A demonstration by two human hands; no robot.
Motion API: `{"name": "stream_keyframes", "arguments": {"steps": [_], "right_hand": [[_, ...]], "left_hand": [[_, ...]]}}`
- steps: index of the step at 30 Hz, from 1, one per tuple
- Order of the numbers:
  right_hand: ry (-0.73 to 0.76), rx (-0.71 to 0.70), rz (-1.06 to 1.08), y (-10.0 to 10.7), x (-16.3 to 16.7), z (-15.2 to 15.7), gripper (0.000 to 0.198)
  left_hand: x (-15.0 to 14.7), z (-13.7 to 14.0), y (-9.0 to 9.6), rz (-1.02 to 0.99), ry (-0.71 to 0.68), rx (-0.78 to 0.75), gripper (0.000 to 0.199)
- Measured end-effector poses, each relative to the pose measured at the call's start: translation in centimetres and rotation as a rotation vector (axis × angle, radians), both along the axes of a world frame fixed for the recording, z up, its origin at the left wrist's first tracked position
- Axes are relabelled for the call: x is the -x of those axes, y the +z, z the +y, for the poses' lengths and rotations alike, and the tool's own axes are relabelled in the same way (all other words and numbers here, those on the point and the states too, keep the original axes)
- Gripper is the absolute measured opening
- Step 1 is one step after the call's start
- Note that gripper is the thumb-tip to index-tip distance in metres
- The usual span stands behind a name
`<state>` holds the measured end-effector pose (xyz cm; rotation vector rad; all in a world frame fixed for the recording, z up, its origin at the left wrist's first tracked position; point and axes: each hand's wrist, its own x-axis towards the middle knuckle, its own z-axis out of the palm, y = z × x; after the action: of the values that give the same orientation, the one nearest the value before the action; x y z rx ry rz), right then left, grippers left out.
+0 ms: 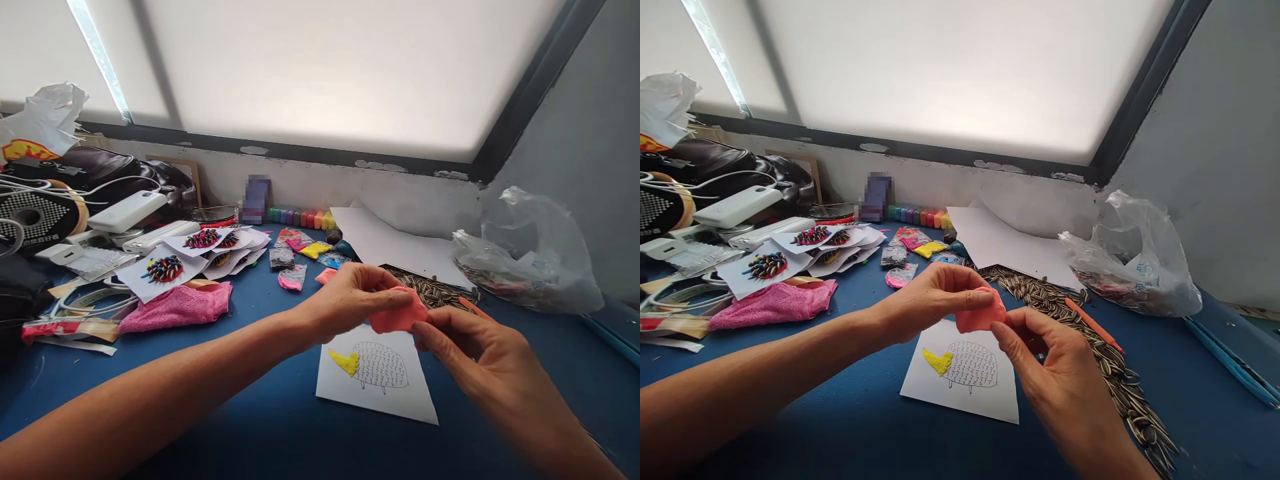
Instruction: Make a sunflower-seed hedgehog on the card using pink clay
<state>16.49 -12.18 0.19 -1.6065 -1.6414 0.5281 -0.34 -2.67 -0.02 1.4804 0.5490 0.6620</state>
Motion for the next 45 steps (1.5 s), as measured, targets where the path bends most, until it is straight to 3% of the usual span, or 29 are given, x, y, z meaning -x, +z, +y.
{"name": "stream_keyframes", "arguments": {"steps": [6,18,22,26,30,34,41,45], "right_hand": [[0.02,0.043,0.014,0.1,-0.1,-0.2,0.035],[0.096,0.106,0.06,-0.1,0.1,0.4,0.032],[0.003,0.035,-0.054,0.1,0.0,0.4,0.041],[-0.134,0.015,-0.051,-0.1,-0.6,0.4,0.048],[-0.193,0.046,0.005,-0.6,-1.2,0.9,0.026],[-0.17,0.009,-0.028,-0.6,-1.3,1.3,0.048],[-0.036,-0.006,-0.066,-0.7,-0.4,1.0,0.032],[0.009,-0.016,-0.021,-0.6,0.1,0.8,0.026]], "left_hand": [[0.3,0.8,-0.4,-0.052,-0.098,0.059,0.029],[0.5,1.2,-0.8,0.004,-0.134,0.05,0.033],[0.6,1.3,-0.8,0.018,-0.135,0.044,0.023],[0.4,1.3,-0.8,0.047,-0.112,0.129,0.029],[0.1,1.1,-1.0,0.102,-0.118,0.123,0.041],[0.2,0.9,-1.4,0.157,-0.119,0.035,0.055],[0.1,-0.1,-1.2,0.161,-0.127,0.035,0.066],[0.0,-0.2,-1.2,0.194,-0.146,0.0,0.05]]}}
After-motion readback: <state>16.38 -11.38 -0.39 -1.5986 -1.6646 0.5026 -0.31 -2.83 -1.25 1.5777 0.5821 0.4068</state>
